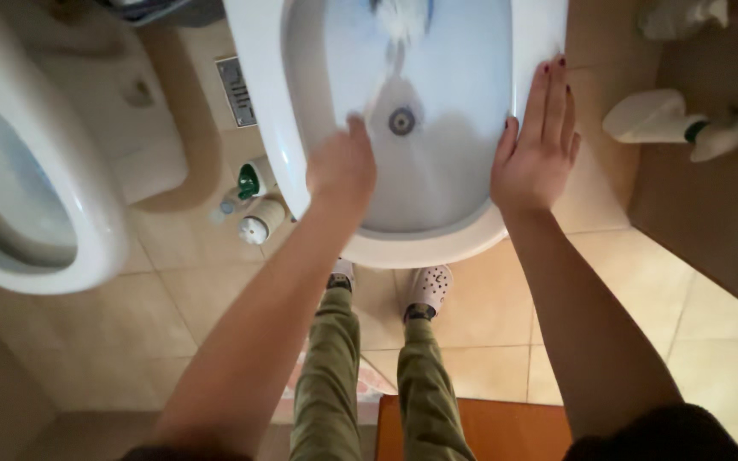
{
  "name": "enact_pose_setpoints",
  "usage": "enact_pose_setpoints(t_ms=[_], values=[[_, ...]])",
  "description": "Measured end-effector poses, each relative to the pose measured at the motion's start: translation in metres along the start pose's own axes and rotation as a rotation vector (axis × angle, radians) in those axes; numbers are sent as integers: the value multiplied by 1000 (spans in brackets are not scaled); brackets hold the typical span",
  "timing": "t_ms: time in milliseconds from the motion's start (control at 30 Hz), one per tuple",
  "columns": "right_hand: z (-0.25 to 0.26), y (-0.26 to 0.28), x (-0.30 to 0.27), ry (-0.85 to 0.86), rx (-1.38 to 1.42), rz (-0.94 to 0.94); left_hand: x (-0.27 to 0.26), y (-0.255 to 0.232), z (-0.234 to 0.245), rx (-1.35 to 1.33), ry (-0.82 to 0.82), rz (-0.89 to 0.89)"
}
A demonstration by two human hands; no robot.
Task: The person scrubs the inside of a toilet with a small brush and then uses a larger brush to clean the basin of a bidet.
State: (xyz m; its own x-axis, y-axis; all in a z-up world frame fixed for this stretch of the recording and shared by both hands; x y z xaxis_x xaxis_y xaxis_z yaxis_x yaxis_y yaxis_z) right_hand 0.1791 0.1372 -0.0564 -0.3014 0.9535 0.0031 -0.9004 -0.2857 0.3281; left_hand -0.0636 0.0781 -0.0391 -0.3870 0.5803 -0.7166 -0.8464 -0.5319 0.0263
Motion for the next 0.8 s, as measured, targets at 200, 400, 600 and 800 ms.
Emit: enact_pose_setpoints(t_ms=[200, 400, 600, 800], values=[[1, 0, -4, -1, 53, 0, 4, 31, 46, -58, -144, -160], [-1, 1, -1, 19, -25, 12, -36, 83, 32, -975, 261, -22], [-1, -2, -5, 20, 18, -10, -85, 90, 2, -1539, 643, 62], [-2, -2, -3, 17, -30, 32, -123, 79, -9, -1698, 769, -199]])
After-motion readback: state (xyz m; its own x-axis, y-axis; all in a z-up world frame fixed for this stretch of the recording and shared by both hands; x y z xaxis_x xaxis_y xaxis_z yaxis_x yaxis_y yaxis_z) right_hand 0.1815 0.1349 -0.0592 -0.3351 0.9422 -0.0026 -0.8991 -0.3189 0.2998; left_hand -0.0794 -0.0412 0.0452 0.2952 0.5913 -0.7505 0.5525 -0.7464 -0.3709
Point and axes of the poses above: each hand's wrist, its own x-axis towards the middle knuckle, its own z-axis out of the back of the hand, y = z × x, the point moved 3 cm from there along x, towards the middle knuckle, and after that the axes turned 1 degree about x, right-handed, at the moved point
